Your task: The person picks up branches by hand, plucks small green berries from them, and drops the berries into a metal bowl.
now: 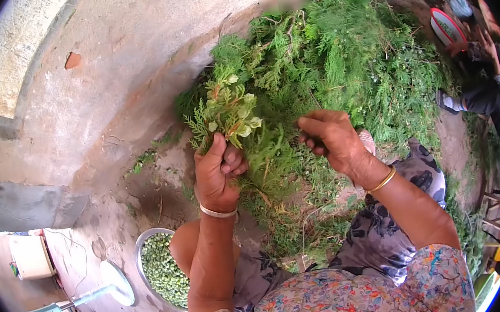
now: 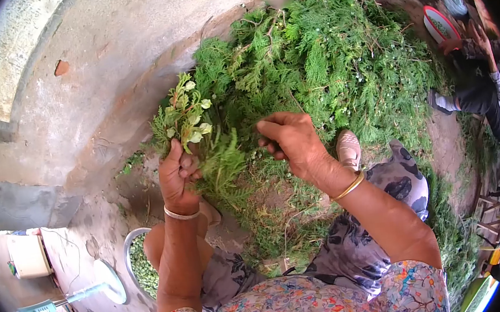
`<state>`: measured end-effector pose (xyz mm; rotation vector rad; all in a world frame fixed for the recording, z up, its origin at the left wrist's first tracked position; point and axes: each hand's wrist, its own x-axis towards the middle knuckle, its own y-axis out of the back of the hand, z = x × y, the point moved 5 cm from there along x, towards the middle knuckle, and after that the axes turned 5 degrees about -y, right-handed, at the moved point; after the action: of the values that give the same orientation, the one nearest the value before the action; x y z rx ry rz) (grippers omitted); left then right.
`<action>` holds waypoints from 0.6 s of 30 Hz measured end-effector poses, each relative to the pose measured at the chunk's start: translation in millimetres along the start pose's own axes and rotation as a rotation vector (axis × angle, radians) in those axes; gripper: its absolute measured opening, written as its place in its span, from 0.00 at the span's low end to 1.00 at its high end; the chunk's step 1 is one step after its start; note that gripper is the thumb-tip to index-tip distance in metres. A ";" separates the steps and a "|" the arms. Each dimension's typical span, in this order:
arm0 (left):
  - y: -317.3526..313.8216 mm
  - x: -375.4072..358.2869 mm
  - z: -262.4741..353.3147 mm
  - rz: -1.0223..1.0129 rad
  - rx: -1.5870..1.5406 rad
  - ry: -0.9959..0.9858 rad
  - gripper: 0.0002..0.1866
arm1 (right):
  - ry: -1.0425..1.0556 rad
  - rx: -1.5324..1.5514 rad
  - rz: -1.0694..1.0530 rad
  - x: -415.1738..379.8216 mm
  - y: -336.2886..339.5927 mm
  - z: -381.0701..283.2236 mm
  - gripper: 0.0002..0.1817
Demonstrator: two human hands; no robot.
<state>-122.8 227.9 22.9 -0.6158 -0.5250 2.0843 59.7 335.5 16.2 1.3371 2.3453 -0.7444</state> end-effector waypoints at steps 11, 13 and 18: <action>-17.6 -2.4 -5.7 -0.030 0.123 -0.135 0.05 | 0.158 -0.306 -0.435 -20.9 -49.2 -5.7 0.09; -16.4 -3.3 -7.8 -0.037 0.072 -0.082 0.06 | 0.170 -0.352 -0.382 -17.1 -50.6 -3.6 0.08; -18.1 -4.7 -7.5 -0.096 -0.013 -0.047 0.06 | 0.289 -0.114 -0.042 -5.5 -28.3 -23.0 0.06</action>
<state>-104.7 234.5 28.4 -0.5397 -0.5842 2.0101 37.2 333.5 45.3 1.4311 2.6006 -0.4444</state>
